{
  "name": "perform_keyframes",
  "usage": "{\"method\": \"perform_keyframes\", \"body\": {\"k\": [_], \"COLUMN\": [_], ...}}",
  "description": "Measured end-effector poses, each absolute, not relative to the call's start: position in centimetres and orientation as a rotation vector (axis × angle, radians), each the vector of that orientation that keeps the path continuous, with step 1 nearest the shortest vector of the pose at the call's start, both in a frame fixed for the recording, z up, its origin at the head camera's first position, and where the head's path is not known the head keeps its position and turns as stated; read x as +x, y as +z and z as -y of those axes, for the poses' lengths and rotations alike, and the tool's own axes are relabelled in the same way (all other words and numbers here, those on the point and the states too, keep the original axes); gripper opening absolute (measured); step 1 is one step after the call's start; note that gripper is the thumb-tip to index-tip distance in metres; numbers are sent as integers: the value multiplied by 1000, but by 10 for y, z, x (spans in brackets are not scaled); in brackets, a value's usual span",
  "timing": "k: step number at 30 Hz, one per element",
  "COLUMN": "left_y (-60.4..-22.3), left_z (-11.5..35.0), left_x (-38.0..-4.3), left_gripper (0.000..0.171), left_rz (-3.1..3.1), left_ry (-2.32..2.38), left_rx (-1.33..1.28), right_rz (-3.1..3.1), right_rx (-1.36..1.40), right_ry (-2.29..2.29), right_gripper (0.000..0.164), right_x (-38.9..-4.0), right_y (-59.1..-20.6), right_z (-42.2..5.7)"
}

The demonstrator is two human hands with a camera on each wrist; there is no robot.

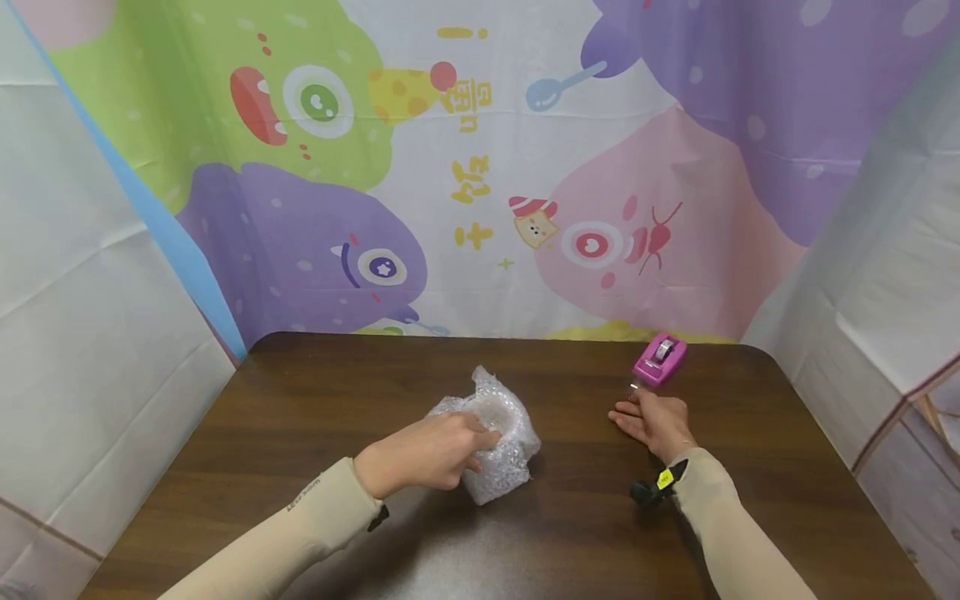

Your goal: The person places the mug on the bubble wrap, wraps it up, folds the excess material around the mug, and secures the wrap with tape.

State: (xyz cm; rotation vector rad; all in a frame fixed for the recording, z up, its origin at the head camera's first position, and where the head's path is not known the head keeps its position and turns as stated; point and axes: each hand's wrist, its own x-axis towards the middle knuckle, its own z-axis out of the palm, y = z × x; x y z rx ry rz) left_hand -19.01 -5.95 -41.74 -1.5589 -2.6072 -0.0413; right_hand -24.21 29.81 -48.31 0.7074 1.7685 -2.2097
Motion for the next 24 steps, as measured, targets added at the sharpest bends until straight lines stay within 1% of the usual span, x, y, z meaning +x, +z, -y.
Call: {"method": "perform_keyframes", "body": {"k": [3, 6, 8, 10, 13, 19, 24], "left_y": [-418, -418, -418, -419, -419, -419, -419], "left_z": [60, 60, 60, 60, 59, 60, 60], "left_x": [-190, -190, -191, -191, -191, -192, -192], "left_gripper": [21, 21, 20, 20, 21, 22, 23], "left_rz": [2604, 2601, 2604, 2608, 2614, 2609, 2611], "left_ry": [-54, -58, -57, -51, -50, -48, -49], "left_rx": [-1565, -1571, -1573, -1571, -1573, -1579, -1572], "right_rz": [-2075, -2546, -2846, -3051, -3152, -3224, -3262], "right_rx": [793, 845, 809, 734, 584, 374, 297], "right_ry": [-2107, -1844, -1639, -1472, -1378, -1213, -1103], "right_gripper": [35, 41, 42, 39, 35, 30, 25], "right_x": [-249, -258, -265, -271, -278, -286, -288], "right_y": [-486, -489, -490, -491, -493, -491, -487], "right_z": [-302, -308, -314, -319, -326, -330, -332]}}
